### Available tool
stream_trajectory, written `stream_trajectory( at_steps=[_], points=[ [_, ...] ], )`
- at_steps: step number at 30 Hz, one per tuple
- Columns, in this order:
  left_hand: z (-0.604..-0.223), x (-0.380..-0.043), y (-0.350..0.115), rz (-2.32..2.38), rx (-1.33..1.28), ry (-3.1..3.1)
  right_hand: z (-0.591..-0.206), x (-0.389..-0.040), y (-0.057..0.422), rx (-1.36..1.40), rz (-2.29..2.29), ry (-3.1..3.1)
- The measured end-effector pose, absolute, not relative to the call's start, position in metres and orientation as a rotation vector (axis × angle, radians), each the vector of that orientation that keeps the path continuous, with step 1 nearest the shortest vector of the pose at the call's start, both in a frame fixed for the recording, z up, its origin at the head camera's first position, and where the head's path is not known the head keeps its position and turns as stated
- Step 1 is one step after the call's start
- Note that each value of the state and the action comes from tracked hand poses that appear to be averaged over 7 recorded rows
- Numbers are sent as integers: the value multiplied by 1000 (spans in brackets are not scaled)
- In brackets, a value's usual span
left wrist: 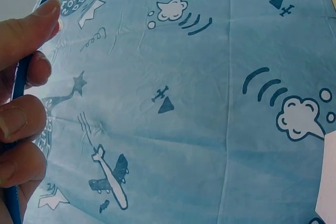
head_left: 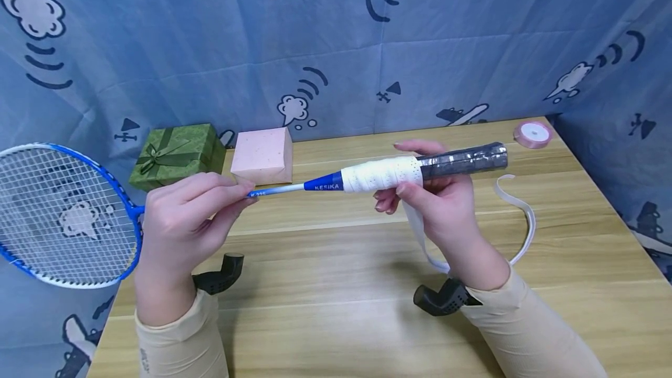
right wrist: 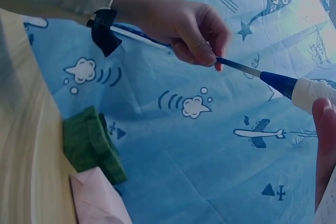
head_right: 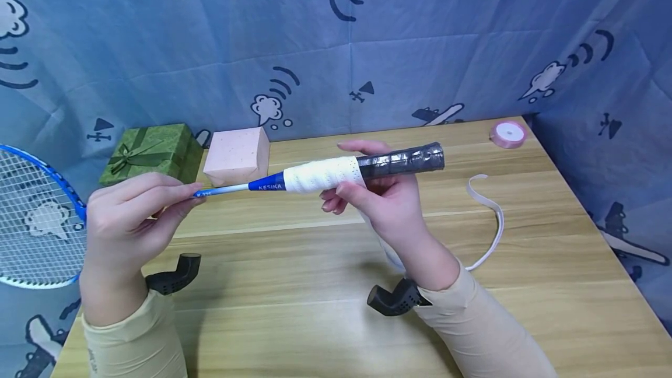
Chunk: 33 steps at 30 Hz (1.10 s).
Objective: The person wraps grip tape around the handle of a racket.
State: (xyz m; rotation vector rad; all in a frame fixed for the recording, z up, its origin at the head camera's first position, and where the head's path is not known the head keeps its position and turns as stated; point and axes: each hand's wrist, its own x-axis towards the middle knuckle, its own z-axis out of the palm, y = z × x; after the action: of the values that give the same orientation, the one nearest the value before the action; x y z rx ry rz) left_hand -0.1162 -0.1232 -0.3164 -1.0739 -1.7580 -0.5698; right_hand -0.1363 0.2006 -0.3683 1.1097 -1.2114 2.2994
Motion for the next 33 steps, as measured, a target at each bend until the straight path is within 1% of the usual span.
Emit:
stream_trajectory(
  at_steps=[6,15,21,33],
  points=[
    [-316,-118,-124,-566,-1072,-1759,-368,-137,203,1219,2273,-1196],
    [-317,-117,-120,-520,-1005,-1784,-368,-136,200,1123,2247,-1191],
    [-316,-117,-119,-527,-1033,-1729,-369,-139,200,1096,2241,-1178],
    [-315,-118,-124,-535,-1064,-1750,-368,-141,199,1222,2200,-1145]
  ],
)
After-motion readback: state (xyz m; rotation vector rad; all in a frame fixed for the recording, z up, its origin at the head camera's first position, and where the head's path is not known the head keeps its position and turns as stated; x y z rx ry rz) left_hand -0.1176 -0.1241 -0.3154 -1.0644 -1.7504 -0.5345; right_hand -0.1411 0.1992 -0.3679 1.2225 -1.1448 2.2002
